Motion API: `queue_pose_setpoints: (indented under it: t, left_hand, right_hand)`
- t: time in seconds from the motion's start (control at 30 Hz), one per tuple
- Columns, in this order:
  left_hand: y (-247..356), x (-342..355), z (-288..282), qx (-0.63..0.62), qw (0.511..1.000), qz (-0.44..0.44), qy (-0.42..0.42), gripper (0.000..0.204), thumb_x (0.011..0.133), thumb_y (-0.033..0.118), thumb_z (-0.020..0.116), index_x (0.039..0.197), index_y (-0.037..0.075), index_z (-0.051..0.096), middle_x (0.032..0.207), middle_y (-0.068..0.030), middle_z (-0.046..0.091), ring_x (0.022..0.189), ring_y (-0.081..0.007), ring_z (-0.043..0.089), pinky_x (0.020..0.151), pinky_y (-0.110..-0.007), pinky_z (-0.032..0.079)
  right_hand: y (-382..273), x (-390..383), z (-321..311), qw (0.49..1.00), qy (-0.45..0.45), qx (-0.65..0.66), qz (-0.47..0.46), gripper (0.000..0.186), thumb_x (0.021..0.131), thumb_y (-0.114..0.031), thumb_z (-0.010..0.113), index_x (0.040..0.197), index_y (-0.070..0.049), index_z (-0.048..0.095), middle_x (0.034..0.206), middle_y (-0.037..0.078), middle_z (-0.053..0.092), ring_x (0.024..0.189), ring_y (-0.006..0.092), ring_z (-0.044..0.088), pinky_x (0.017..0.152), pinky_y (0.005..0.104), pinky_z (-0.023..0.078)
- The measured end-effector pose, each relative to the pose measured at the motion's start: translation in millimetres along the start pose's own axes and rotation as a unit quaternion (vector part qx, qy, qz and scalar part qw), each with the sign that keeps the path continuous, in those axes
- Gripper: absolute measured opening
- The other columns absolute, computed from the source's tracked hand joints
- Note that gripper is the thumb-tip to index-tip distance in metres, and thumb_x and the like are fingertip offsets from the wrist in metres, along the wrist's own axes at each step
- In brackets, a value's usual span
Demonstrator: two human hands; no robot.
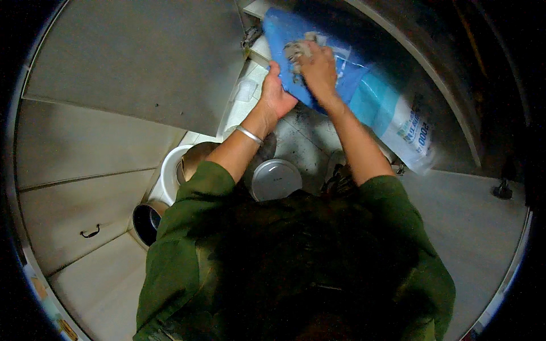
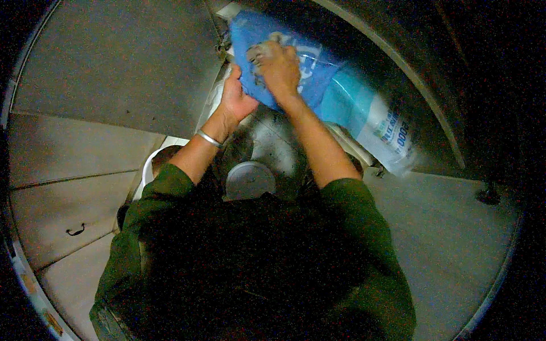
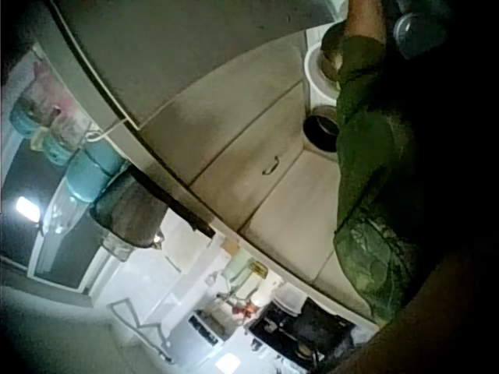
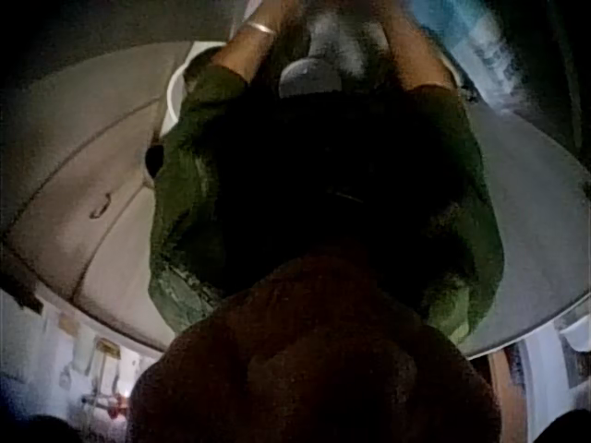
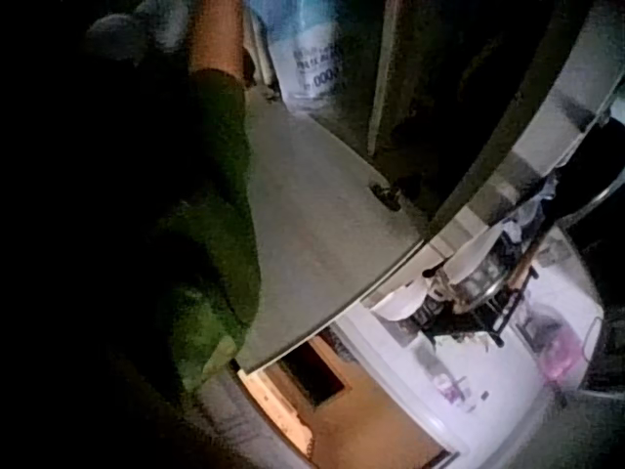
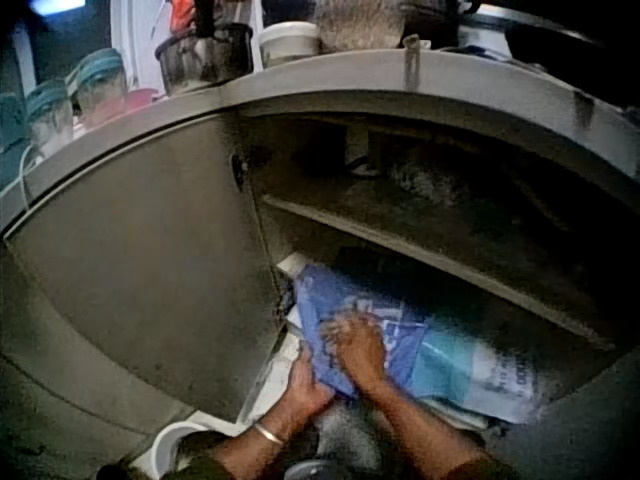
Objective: The person sits on the floor and wipes the exterior of a large blue plastic bag with a cloth. They then dip the cloth into a white bucket of water, wring it out, and continue wiping the bag's surface.
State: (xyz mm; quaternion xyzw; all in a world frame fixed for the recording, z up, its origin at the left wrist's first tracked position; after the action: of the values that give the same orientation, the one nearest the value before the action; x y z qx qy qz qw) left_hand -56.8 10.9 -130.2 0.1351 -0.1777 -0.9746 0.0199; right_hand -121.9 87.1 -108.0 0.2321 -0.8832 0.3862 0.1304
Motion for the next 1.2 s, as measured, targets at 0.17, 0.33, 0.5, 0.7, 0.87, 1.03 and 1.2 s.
queue_pose_setpoints:
  t: [0.17,0.33,0.5,0.7,0.87,1.03,1.2]
  left_hand:
    - [13,8,-12,-0.004,1.000,-0.023,-0.004,0.054,0.081,0.053,0.035,0.107,0.007,0.047,0.106,-0.0108,0.051,0.100,-0.0260,0.047,0.090,-0.042,0.034]
    - [15,11,-19,-0.033,0.999,-0.005,0.009,0.054,0.081,0.053,0.036,0.106,0.007,0.047,0.105,-0.0096,0.052,0.099,-0.0252,0.048,0.088,-0.040,0.036]
    - [11,-3,1,-0.001,1.000,-0.015,-0.008,0.055,0.086,0.047,0.023,0.120,0.005,0.035,0.124,-0.0121,0.039,0.113,-0.0285,0.037,0.097,-0.044,0.025]
    - [26,3,-22,-0.027,1.000,0.013,0.003,0.061,0.085,0.050,0.023,0.124,0.004,0.030,0.128,-0.0137,0.033,0.116,-0.0329,0.032,0.097,-0.048,0.023]
    - [26,-7,-3,-0.008,0.998,0.058,-0.011,0.076,0.075,0.064,0.030,0.124,0.005,0.031,0.128,-0.0150,0.032,0.117,-0.0330,0.031,0.096,-0.048,0.023]
    - [33,-5,-3,-0.034,0.998,0.049,-0.026,0.087,0.070,0.070,0.029,0.123,0.002,0.031,0.129,-0.0139,0.031,0.117,-0.0325,0.030,0.097,-0.048,0.021]
    - [46,0,-20,-0.100,0.984,0.136,0.050,0.072,0.080,0.060,0.019,0.120,0.003,0.035,0.127,-0.0127,0.034,0.116,-0.0302,0.033,0.097,-0.047,0.023]
  right_hand:
    - [-17,-25,-3,0.993,-0.086,0.083,-0.002,0.035,0.070,-0.021,0.056,0.104,-0.014,0.052,0.098,0.018,0.049,0.088,0.0366,0.048,0.073,0.0434,0.041]
    - [-28,-39,1,0.994,-0.086,0.061,-0.007,0.037,0.068,-0.022,0.056,0.104,-0.014,0.052,0.098,0.019,0.048,0.087,0.0365,0.049,0.074,0.0430,0.042]
    - [-4,-5,8,0.998,-0.007,-0.026,0.048,0.036,0.072,-0.025,0.056,0.104,-0.011,0.052,0.099,0.018,0.049,0.088,0.0342,0.050,0.075,0.0394,0.041]
    - [80,32,-8,0.979,0.036,0.149,0.132,0.036,0.073,-0.025,0.055,0.104,-0.006,0.051,0.099,0.019,0.054,0.085,0.0313,0.054,0.072,0.0374,0.043]
    - [54,28,-26,0.868,0.027,0.428,0.252,0.029,0.076,-0.014,0.055,0.102,-0.002,0.051,0.094,0.010,0.057,0.081,0.0185,0.054,0.069,0.0304,0.043]
    - [47,23,-33,0.775,0.000,0.574,0.266,0.024,0.079,-0.012,0.051,0.102,-0.005,0.050,0.094,0.010,0.057,0.081,0.0198,0.056,0.070,0.0312,0.046]
    - [34,25,-57,0.729,0.025,0.589,0.347,0.022,0.080,-0.018,0.051,0.100,-0.008,0.051,0.091,0.008,0.058,0.077,0.0213,0.058,0.048,0.0328,0.045]
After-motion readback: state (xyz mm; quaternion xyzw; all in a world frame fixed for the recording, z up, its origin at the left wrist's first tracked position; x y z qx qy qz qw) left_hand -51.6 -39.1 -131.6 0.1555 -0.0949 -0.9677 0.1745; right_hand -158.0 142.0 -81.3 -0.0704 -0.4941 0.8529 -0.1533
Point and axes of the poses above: each hand's wrist, its own x-axis towards the middle knuckle, its own z-axis out of the palm, y = z × x, the point moved 1 cm from there along x, towards the middle knuckle
